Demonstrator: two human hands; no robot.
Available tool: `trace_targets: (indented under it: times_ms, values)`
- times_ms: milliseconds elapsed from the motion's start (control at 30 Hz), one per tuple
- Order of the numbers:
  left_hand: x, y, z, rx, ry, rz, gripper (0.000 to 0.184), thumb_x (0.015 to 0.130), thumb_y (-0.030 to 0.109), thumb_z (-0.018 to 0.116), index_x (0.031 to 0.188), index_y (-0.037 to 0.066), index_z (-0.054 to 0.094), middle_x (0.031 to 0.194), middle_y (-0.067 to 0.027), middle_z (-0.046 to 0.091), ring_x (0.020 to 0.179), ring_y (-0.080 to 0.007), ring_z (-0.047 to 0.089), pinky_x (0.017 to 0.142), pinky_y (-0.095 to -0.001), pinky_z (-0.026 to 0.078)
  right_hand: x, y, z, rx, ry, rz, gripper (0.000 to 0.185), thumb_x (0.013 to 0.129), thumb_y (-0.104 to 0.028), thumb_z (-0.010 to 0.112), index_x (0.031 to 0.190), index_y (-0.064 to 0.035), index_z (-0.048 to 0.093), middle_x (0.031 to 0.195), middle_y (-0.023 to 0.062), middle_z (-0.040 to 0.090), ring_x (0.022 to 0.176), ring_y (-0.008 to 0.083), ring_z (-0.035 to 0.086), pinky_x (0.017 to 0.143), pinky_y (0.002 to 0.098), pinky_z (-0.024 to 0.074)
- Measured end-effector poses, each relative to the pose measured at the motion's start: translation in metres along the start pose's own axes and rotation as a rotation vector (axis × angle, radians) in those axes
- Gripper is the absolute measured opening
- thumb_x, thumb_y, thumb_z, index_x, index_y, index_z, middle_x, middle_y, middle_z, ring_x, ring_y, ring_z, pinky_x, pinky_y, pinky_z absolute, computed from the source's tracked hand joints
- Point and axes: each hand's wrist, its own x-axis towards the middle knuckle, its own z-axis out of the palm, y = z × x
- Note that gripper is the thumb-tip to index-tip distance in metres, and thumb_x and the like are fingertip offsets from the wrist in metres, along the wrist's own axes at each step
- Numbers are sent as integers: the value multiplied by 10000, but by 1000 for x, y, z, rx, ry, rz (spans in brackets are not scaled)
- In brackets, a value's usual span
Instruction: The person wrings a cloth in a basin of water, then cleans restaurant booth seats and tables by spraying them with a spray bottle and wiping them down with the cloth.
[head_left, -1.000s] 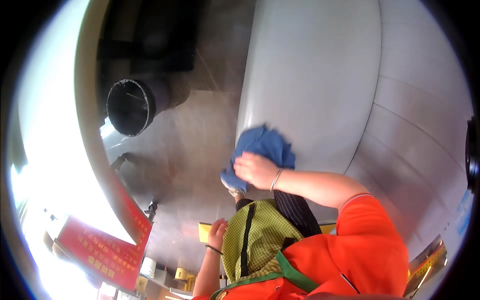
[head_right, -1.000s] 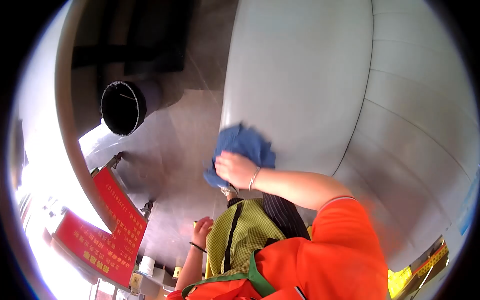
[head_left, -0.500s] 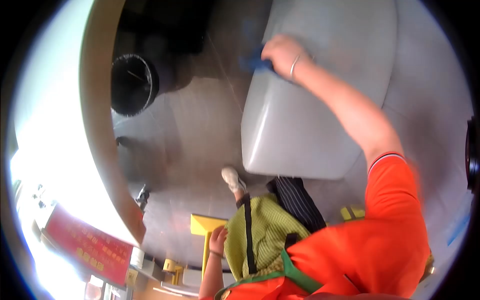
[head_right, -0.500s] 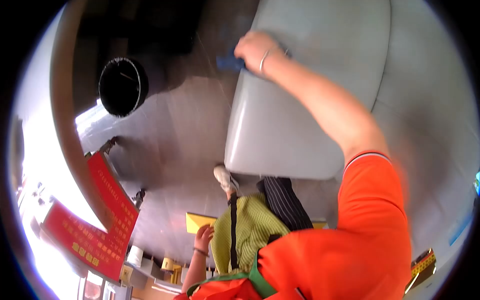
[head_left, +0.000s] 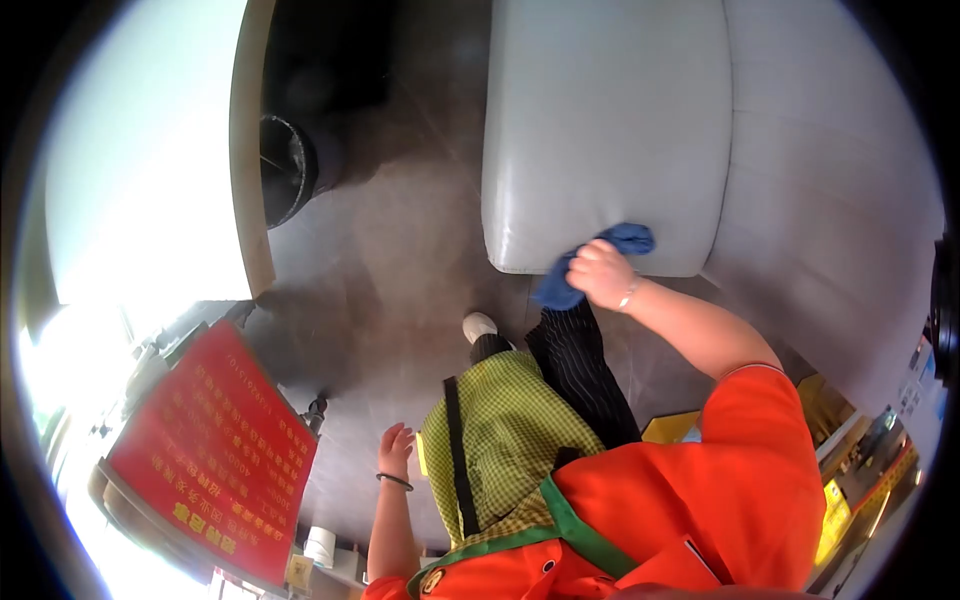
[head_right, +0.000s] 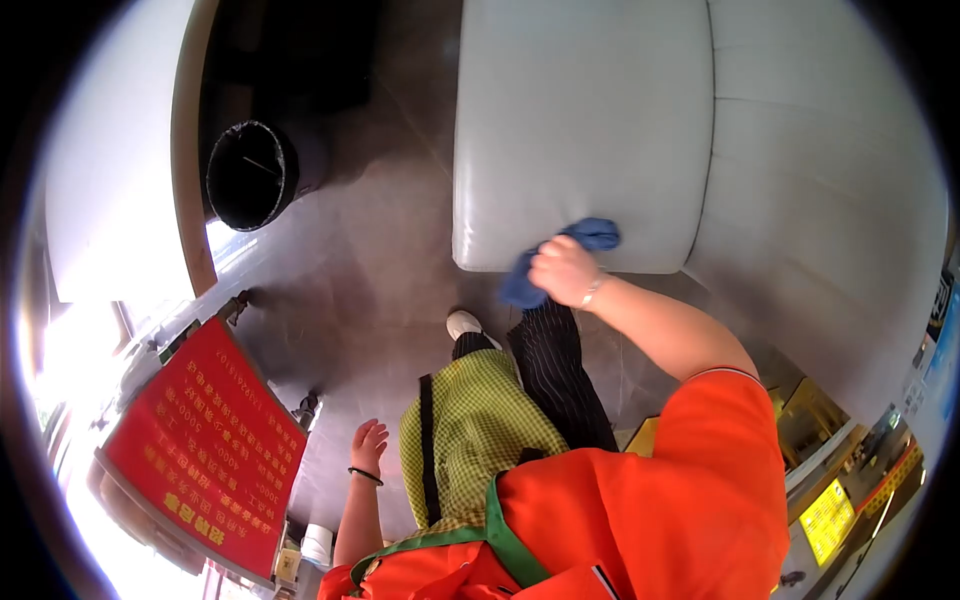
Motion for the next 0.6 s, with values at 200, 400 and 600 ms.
trace_targets:
  times_ms: [200, 400, 600]
  values:
    - [6, -4, -5, 44, -8, -13, 296, 838, 214, 548, 1105, 88, 534, 980, -30, 598, 870, -120, 555, 722, -249, 410, -117, 62, -28, -214, 277, 859, 139, 670, 10, 488, 731, -65, 589, 758, 47, 580, 781, 284, 534, 706, 379, 418]
    - [17, 1, 10, 82, -108, 72, 315, 847, 233, 531, 1129, 93, 519, 1013, -37, 590, 920, -141, 551, 777, -276, 412, -43, 53, 33, 785, 1124, 1355, 159, 822, -69, 433, 915, 2, 541, 783, 60, 549, 726, 176, 512, 684, 313, 433]
    - [17, 16, 16, 252, -84, 43, 333, 834, 214, 563, 1128, 65, 516, 1011, -27, 588, 876, -115, 546, 731, -243, 409, 111, -67, 37, 43, 414, 387, 93, 679, -144, 543, 757, -150, 593, 692, 31, 494, 698, 224, 525, 551, 338, 451]
